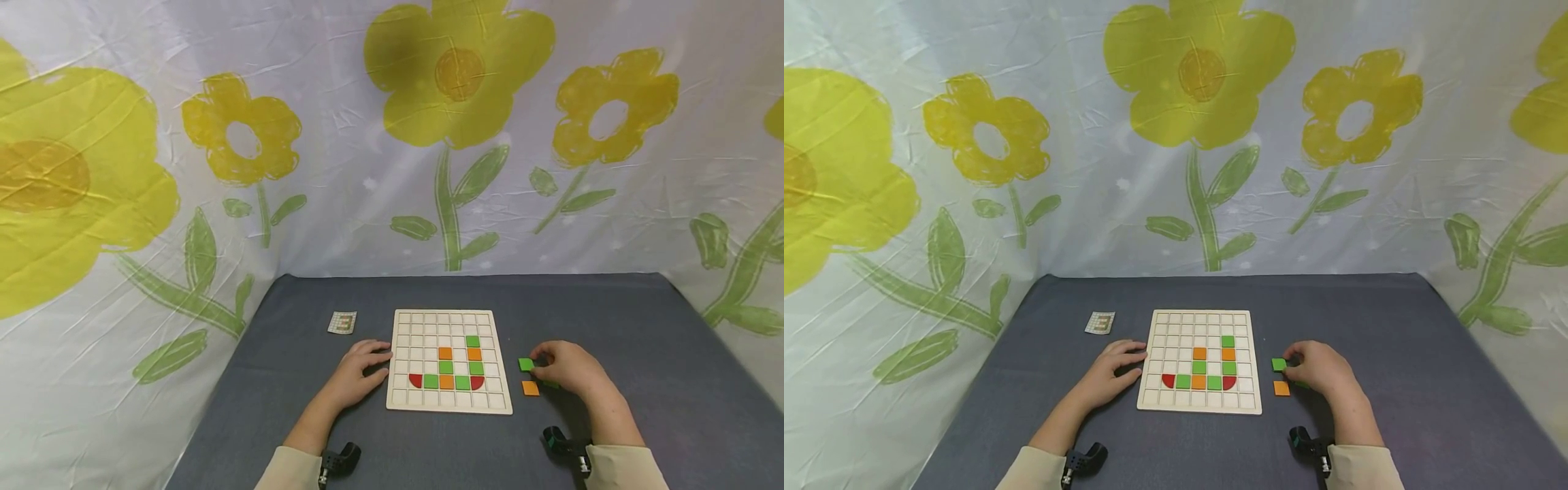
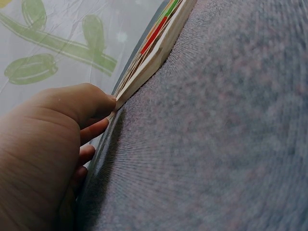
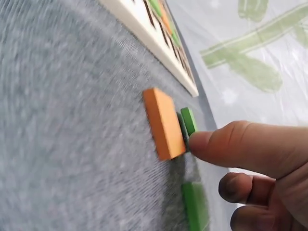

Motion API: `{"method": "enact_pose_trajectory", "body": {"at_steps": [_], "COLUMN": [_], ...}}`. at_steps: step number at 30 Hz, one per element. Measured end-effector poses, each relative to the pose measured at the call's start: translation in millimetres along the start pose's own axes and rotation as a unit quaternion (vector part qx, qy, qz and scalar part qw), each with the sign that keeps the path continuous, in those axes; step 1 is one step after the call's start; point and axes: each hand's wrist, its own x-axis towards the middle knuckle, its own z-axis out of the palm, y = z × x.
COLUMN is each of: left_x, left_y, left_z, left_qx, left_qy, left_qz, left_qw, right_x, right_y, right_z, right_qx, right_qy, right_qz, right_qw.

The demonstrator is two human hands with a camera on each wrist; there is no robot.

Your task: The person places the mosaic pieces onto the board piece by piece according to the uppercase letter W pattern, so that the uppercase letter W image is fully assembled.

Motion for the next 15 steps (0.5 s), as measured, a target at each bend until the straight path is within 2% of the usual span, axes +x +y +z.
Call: {"method": "enact_pose_trajectory", "body": {"at_steps": [8, 15], "left_x": [-1.0, 0.4], "left_y": [-0.6, 0.0], "left_z": [0.1, 0.0], "left_qx": [-0.002, 0.002], "left_qy": [0.0, -0.005], "left_qz": [0.003, -0.002], "left_qw": [1.0, 1.0], "right_x": [-0.7, -4.7], "right_y": [-15.5, -48.1], "right_z": [-6.9, -11.0], "right_qx": [0.007, 0.014], "right_qy": [-0.011, -0.007], "right_qz": [-0.031, -0.066], "right_qw": [0.9994, 0.9977]}}
